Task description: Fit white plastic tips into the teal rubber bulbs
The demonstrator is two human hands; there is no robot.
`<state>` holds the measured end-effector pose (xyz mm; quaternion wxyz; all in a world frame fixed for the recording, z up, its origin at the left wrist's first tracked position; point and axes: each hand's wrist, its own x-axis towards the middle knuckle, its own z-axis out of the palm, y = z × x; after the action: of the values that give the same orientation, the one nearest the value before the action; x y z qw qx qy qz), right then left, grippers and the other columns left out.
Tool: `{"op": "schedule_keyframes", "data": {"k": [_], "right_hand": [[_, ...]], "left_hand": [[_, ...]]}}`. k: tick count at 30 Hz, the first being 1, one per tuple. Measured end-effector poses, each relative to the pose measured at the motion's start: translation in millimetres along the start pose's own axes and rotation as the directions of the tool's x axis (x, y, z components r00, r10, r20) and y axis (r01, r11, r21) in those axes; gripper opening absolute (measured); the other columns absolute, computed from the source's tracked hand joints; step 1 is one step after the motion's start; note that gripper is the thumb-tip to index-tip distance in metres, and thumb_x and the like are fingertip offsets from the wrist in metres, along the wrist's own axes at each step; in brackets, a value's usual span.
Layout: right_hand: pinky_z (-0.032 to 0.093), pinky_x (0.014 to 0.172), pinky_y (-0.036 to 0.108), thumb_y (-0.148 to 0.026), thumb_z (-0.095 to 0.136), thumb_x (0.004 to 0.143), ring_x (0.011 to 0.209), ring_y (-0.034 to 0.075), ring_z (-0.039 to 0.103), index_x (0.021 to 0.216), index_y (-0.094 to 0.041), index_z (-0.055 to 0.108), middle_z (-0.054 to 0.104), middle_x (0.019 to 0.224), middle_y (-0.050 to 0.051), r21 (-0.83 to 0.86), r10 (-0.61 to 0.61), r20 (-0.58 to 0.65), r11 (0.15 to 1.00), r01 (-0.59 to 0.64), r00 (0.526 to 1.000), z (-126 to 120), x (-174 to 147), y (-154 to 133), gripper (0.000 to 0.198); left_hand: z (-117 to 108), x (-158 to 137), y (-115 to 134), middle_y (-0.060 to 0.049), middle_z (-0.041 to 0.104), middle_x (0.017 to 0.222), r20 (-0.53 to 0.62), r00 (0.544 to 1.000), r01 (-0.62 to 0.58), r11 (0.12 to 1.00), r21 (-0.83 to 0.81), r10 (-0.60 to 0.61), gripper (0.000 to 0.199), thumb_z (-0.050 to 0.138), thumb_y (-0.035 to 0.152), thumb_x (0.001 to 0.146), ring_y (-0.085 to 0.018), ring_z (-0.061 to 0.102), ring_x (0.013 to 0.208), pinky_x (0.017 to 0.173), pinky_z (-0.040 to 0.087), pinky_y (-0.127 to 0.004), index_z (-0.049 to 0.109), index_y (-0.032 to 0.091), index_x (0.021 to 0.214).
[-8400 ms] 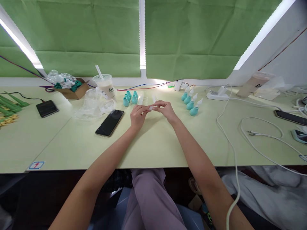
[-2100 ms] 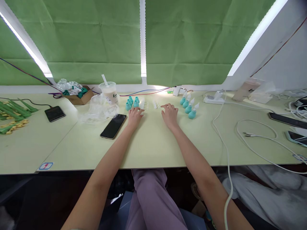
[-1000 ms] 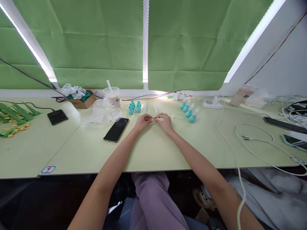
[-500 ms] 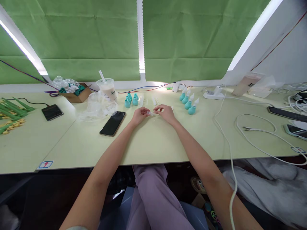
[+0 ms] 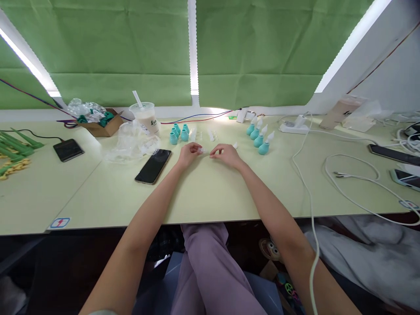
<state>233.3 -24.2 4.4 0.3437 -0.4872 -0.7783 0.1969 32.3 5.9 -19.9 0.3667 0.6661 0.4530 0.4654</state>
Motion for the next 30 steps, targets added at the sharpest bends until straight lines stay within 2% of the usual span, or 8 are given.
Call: {"op": "schedule_keyframes", "data": {"k": [3,6,10,19,24,30], "right_hand": [[0.041,0.072,0.028,-0.036,0.067,0.077,0.075,0.015,0.056,0.078,-0.025,0.074,0.069,0.086,0.001,0.046,-0.072,-0.172,0.996,0.081,0.982,2.2,3.0,-2.9,0.014],[0.038,0.078,0.031,-0.037,0.065,0.08,0.078,0.016,0.057,0.08,-0.027,0.074,0.069,0.087,0.001,-0.009,-0.1,-0.235,0.995,0.1,0.967,9.0,3.5,-6.0,0.014],[0.035,0.083,0.034,-0.035,0.061,0.084,0.081,0.017,0.057,0.082,-0.029,0.074,0.069,0.088,0.001,-0.079,-0.103,-0.22,0.993,0.088,0.97,16.9,2.5,-7.2,0.015],[0.035,0.085,0.034,-0.033,0.062,0.083,0.086,0.019,0.058,0.081,-0.029,0.075,0.069,0.087,0.0,-0.069,-0.092,-0.238,0.995,0.077,0.967,16.7,3.9,-4.4,0.013],[0.038,0.085,0.033,-0.033,0.062,0.083,0.087,0.019,0.06,0.084,-0.029,0.075,0.07,0.087,0.001,-0.046,-0.133,-0.25,0.991,0.125,0.959,14.5,3.2,-5.2,0.014],[0.039,0.087,0.032,-0.036,0.058,0.085,0.089,0.019,0.063,0.088,-0.027,0.075,0.072,0.092,0.001,-0.009,-0.124,-0.218,0.992,0.125,0.968,16.0,3.4,-4.8,0.018]], "left_hand": [[2.2,-2.4,4.5,-0.008,0.069,0.088,0.048,0.999,0.017,1.0,0.002,-0.017,0.028,0.072,0.03,0.063,-0.019,0.066,0.079,0.077,0.051,-0.034,0.065,0.015,0.086],[4.9,-5.9,11.8,-0.008,0.069,0.086,0.093,0.995,0.025,0.999,-0.023,-0.023,0.031,0.073,0.033,0.062,-0.02,0.066,0.078,0.076,0.051,-0.034,0.065,0.015,0.085],[7.8,-9.8,19.6,-0.008,0.07,0.086,0.118,0.993,0.004,0.999,-0.046,0.002,0.031,0.073,0.035,0.063,-0.02,0.065,0.079,0.076,0.051,-0.034,0.065,0.015,0.085],[9.3,-11.4,22.4,-0.008,0.069,0.087,0.12,0.993,0.0,0.998,-0.07,0.008,0.031,0.075,0.033,0.062,-0.021,0.065,0.081,0.078,0.051,-0.035,0.065,0.014,0.084],[9.2,-10.5,17.7,-0.009,0.069,0.095,0.156,0.987,-0.02,0.982,-0.188,0.05,0.034,0.073,0.035,0.067,-0.02,0.065,0.089,0.084,0.05,-0.035,0.064,0.015,0.093],[13.3,-10.9,15.0,-0.009,0.069,0.099,0.15,0.987,-0.023,0.973,-0.229,0.059,0.037,0.072,0.036,0.069,-0.02,0.066,0.087,0.085,0.049,-0.036,0.064,0.015,0.099]]}}
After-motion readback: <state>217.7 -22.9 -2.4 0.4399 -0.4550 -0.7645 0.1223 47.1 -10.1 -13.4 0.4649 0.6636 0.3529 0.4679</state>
